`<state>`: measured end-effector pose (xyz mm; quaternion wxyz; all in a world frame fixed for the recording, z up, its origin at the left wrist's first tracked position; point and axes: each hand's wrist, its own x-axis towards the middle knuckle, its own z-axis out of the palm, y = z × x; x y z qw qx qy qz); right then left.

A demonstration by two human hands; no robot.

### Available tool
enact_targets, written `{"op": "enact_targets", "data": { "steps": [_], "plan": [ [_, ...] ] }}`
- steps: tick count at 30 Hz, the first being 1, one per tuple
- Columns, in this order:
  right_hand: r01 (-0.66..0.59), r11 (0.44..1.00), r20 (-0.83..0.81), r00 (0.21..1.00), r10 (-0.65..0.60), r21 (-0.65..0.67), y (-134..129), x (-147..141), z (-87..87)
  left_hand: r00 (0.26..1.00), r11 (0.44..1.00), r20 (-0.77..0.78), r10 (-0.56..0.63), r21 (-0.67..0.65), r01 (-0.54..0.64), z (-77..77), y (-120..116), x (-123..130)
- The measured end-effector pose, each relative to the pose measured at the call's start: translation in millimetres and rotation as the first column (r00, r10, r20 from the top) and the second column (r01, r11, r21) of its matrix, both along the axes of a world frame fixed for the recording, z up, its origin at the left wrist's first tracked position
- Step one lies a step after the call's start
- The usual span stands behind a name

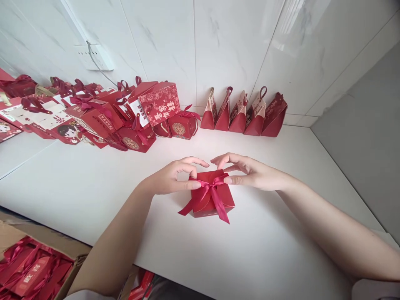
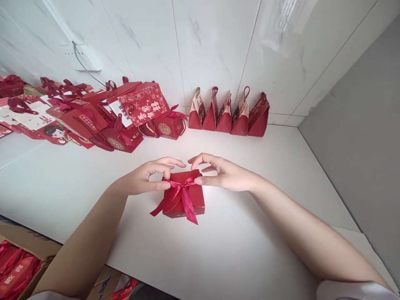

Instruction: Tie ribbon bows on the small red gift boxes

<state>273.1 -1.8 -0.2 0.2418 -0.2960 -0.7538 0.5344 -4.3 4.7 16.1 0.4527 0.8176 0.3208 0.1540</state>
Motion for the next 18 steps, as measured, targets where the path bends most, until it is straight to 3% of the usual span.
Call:
{"op": "enact_targets", "data": {
  "steps": [4, 8, 15, 18],
  "plan": [
    [-0.032, 0.999, 0.075, 0.997, 0.032, -0.006, 0.2, 0.6, -0.7, 0.998, 0.999, 0.039, 0.041, 0.019, -0.041, -4.1, 0.4, 1.6],
    [-0.041, 0.997, -0.012, 0.999, 0.04, -0.07, 0.2, 1.5, 1.2, 0.994, 0.996, 0.084, 0.074, 0.048, -0.079, -5.2, 1.1, 2.2],
    [-0.017, 1.0, -0.008, 1.0, 0.017, 0.02, -0.6, -2.3, -1.0, 0.999, 0.998, 0.016, -0.032, 0.053, 0.031, -0.2, 0.3, 1.4],
    [-0.004, 1.0, 0.0, 1.0, 0.004, 0.009, -2.7, -2.2, 1.0, 1.0, 0.998, 0.021, -0.006, 0.059, 0.005, -1.0, -1.1, 3.2]
  ]
}}
